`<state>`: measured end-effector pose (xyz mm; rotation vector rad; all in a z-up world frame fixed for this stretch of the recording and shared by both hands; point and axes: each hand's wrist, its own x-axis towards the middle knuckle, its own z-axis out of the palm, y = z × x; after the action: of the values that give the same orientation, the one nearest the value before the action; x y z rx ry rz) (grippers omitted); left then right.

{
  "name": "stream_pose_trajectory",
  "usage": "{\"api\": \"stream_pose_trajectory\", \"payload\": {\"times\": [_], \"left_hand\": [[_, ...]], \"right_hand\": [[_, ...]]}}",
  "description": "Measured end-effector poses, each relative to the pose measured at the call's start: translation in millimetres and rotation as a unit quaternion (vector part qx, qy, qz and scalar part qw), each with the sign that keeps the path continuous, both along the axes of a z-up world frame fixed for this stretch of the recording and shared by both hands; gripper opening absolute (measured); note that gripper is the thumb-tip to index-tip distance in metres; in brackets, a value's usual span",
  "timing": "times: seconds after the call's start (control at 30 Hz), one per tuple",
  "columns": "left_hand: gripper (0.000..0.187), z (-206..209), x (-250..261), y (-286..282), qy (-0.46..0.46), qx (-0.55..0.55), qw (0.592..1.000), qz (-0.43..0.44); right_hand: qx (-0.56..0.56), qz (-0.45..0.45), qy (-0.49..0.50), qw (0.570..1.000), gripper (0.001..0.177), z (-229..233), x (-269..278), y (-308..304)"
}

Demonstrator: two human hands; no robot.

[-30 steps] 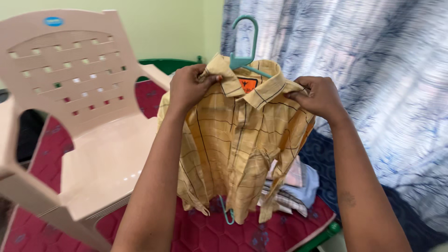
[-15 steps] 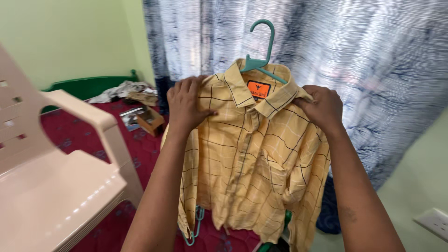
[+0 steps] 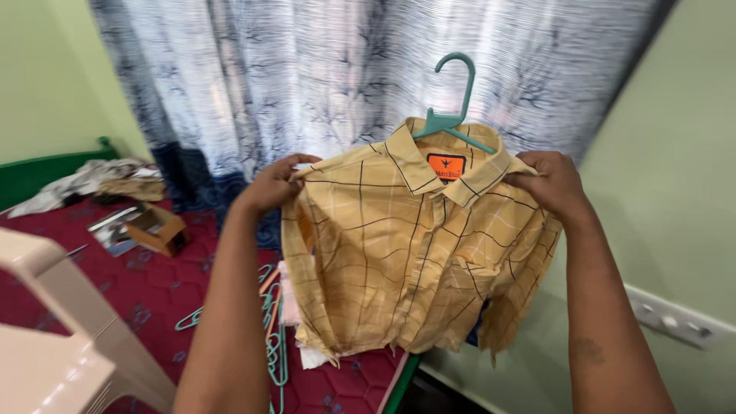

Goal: The person picks up a yellow checkered shirt, places it on a hanger, buttons it, and hangs it in a wardrobe. Then the person picks up a pink checkered shirt, places it on a hanger, and begins buttoning it.

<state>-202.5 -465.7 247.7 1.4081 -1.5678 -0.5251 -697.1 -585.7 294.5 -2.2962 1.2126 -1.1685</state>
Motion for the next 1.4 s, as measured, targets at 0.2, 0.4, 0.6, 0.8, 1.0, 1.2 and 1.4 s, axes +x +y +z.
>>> {"api": "stream_pose_trajectory", "payload": {"times": [0.2,0.4,0.6,0.8,1.0,1.2,1.4], "left_hand": [[0.036,26.3,-80.5,-19.3,-0.179,-0.174,0.954,0.168],[0.041,49.0,-200.7,-22.5,-0.255,-0.19,0.948,-0.017],[0.037,46.1,-268.2,-24.7,-0.162,-0.163,0.972,-0.052],[0.036,41.3,-354.1,-21.8,-0.139,-0.188,0.964,-0.129],[0.036,39.6,-435.9,-11.5,-0.112,-0.162,0.96,-0.197],[0.037,38.1,-493.6,-2.0,-0.085,-0.166,0.958,-0.217],[0.036,40.7,-547.8,14.2,-0.036,-0.132,0.955,-0.262]], "right_hand": [[0.048,-0.055,-0.025,0.997,0.022,-10.1,-39.3,26.7],[0.063,-0.171,0.001,0.983,0.026,6.4,-57.8,90.0],[0.063,-0.136,0.042,0.988,0.035,19.7,-101.6,163.4],[0.048,-0.265,0.056,0.961,0.042,23.2,-134.6,196.3],[-0.031,-0.356,-0.003,0.934,0.044,12.9,-182.1,234.3],[0.015,-0.396,0.082,0.914,0.05,15.6,-274.4,315.1],[0.06,-0.451,0.001,0.89,0.045,12.2,-308.1,385.6]]}}
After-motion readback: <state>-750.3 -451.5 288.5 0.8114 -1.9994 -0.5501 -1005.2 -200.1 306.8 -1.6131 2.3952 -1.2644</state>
